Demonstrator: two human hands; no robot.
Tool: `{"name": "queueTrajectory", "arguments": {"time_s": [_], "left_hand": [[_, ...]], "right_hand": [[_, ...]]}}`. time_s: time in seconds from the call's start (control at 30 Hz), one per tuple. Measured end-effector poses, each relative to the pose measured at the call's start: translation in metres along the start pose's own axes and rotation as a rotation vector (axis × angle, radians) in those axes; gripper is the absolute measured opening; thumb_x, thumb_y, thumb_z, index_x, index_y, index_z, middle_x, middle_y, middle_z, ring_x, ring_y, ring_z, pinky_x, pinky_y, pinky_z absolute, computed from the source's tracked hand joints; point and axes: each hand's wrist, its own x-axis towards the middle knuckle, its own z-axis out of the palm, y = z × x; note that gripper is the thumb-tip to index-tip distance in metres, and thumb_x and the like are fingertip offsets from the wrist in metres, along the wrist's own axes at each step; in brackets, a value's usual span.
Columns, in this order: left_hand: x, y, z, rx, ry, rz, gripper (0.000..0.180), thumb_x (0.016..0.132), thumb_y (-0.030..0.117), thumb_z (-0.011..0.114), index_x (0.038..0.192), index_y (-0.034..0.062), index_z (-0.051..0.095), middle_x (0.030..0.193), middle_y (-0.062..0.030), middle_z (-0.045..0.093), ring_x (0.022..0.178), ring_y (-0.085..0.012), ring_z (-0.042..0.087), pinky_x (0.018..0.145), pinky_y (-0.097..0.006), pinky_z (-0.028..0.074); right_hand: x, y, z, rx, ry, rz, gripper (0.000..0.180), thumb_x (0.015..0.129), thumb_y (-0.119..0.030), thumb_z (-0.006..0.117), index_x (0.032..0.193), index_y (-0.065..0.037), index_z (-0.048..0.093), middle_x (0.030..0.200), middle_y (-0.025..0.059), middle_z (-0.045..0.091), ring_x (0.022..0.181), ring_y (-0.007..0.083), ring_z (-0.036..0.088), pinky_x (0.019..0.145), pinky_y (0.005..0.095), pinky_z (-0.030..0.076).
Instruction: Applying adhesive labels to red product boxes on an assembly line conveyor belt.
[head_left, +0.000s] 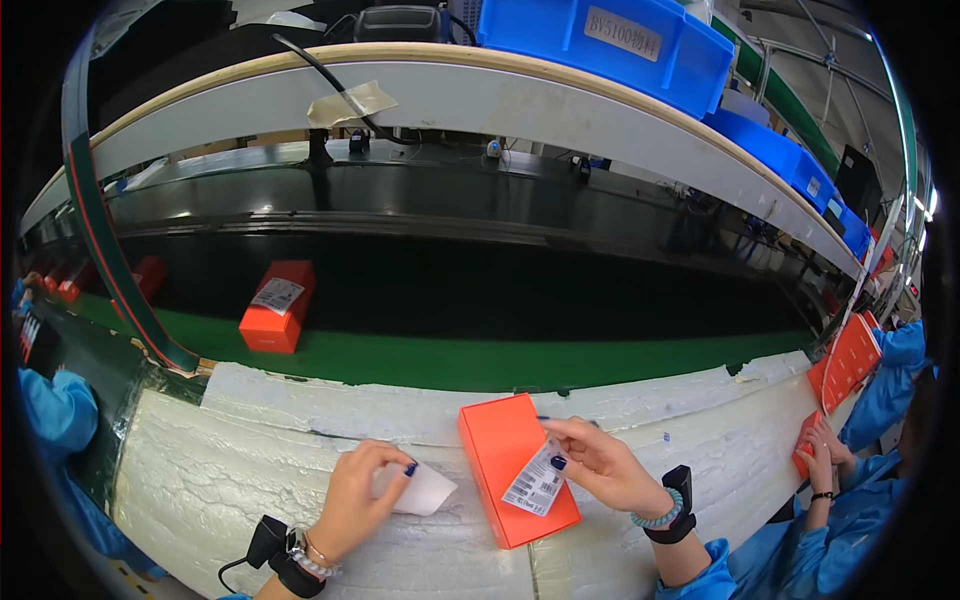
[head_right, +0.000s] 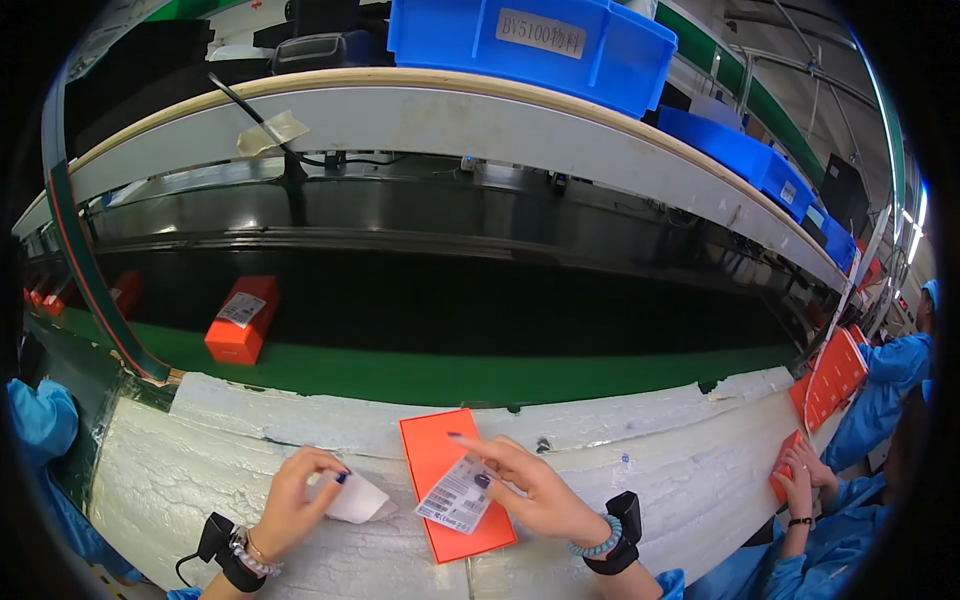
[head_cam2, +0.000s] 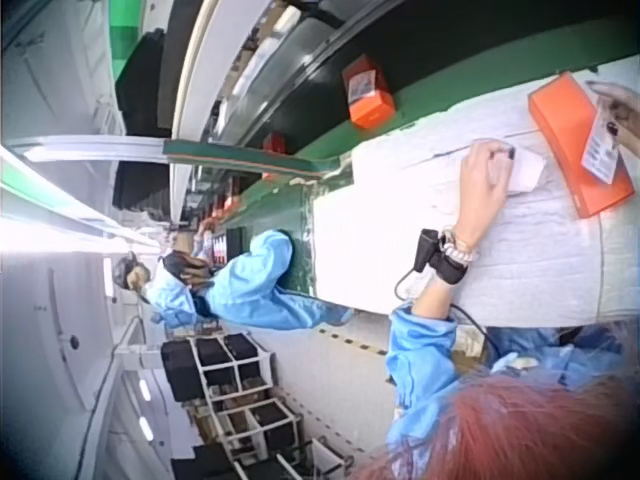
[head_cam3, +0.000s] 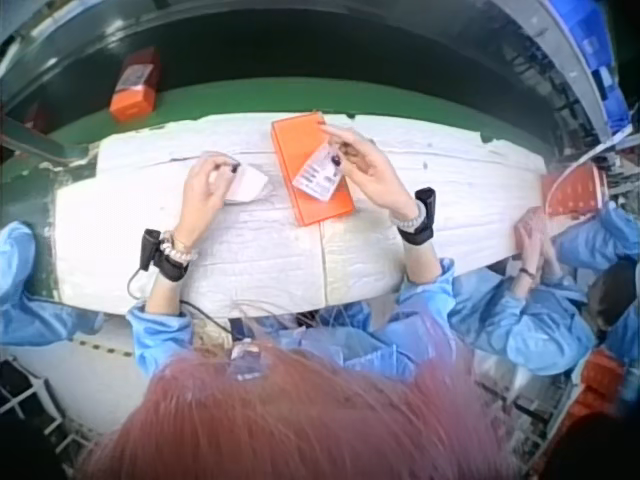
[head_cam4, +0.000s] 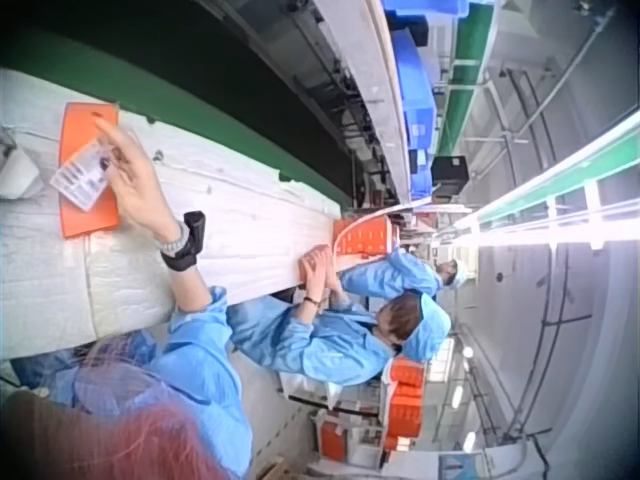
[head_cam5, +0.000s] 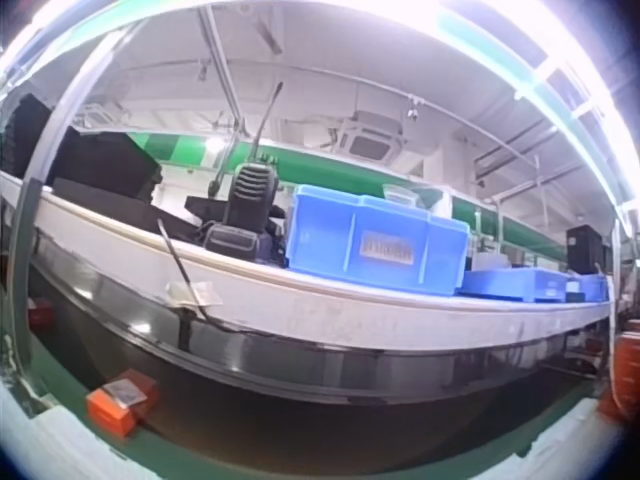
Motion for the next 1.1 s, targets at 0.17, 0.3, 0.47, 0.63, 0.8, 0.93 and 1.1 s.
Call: {"name": "queueTrajectory", "arguments": {"time_s": [0.17, 0.3, 0.47, 0.63, 0.8, 0.93, 1.1], "left_hand": [[-0.009, -0.01, 0.011, 0.342, -0.214, 0.123, 0.015, 0.078, 0.012, 0.068, 0.092, 0.0072, 0.064, 0.101, -0.0075, 0.061, 0.087, -0.0276, 0.057, 0.082, -0.039, 0.046], [-0.006, 0.007, 0.011, 0.56, -0.083, 0.25, 0.009, 0.078, 0.014, 0.068, 0.086, 0.0112, 0.065, 0.106, -0.0032, 0.06, 0.09, -0.0221, 0.057, 0.087, -0.04, 0.041], [-0.019, 0.018, 0.017, 0.566, -0.148, 0.646, 0.021, 0.077, 0.024, 0.071, 0.097, 0.0199, 0.066, 0.109, 0.003, 0.061, 0.103, -0.0142, 0.056, 0.091, -0.039, 0.039], [-0.03, 0.025, 0.028, 0.653, -0.334, 0.807, 0.034, 0.087, 0.036, 0.063, 0.118, 0.0227, 0.063, 0.126, 0.0072, 0.059, 0.11, -0.0074, 0.055, 0.098, -0.031, 0.035], [-0.032, 0.025, 0.031, 0.595, -0.351, 0.799, 0.036, 0.086, 0.036, 0.063, 0.12, 0.0228, 0.062, 0.126, 0.007, 0.059, 0.11, -0.0071, 0.055, 0.097, -0.03, 0.036], [-0.033, 0.024, 0.032, 0.581, -0.36, 0.797, 0.036, 0.086, 0.035, 0.064, 0.12, 0.024, 0.062, 0.123, 0.0072, 0.06, 0.108, -0.007, 0.056, 0.094, -0.03, 0.038], [-0.033, 0.023, 0.033, 0.551, -0.364, 0.774, 0.036, 0.085, 0.034, 0.065, 0.12, 0.0252, 0.062, 0.119, 0.0071, 0.061, 0.107, -0.0071, 0.056, 0.094, -0.03, 0.038]], "right_hand": [[0.009, 0.004, 0.006, -0.221, -0.103, 0.094, 0.058, 0.091, -0.005, 0.053, 0.145, -0.011, 0.031, 0.1, 0.0072, 0.06, 0.096, 0.0174, 0.059, 0.099, 0.036, 0.043], [0.011, 0.008, 0.016, -0.354, -0.184, 0.182, 0.052, 0.092, -0.008, 0.053, 0.141, -0.01, 0.035, 0.096, 0.0117, 0.061, 0.089, 0.0275, 0.063, 0.078, 0.0355, 0.049], [0.011, 0.007, 0.017, -0.399, -0.194, 0.16, 0.05, 0.092, -0.008, 0.052, 0.14, -0.009, 0.037, 0.094, 0.0118, 0.061, 0.086, 0.0286, 0.064, 0.075, 0.0361, 0.048], [0.011, 0.009, 0.019, -0.407, -0.182, 0.114, 0.047, 0.092, -0.007, 0.051, 0.138, -0.008, 0.039, 0.092, 0.0122, 0.062, 0.084, 0.0292, 0.064, 0.074, 0.0372, 0.048], [0.011, 0.007, 0.02, -0.413, -0.181, 0.135, 0.045, 0.093, -0.006, 0.05, 0.137, -0.008, 0.04, 0.093, 0.0122, 0.062, 0.082, 0.0294, 0.064, 0.074, 0.037, 0.048], [0.014, 0.006, 0.019, -0.439, -0.22, 0.188, 0.048, 0.092, -0.008, 0.055, 0.138, -0.011, 0.041, 0.097, 0.0101, 0.062, 0.09, 0.0226, 0.063, 0.075, 0.0328, 0.049], [0.014, 0.007, 0.022, -0.444, -0.186, 0.128, 0.045, 0.091, -0.005, 0.051, 0.135, -0.008, 0.043, 0.089, 0.0124, 0.061, 0.081, 0.0292, 0.063, 0.073, 0.0366, 0.048]]}}
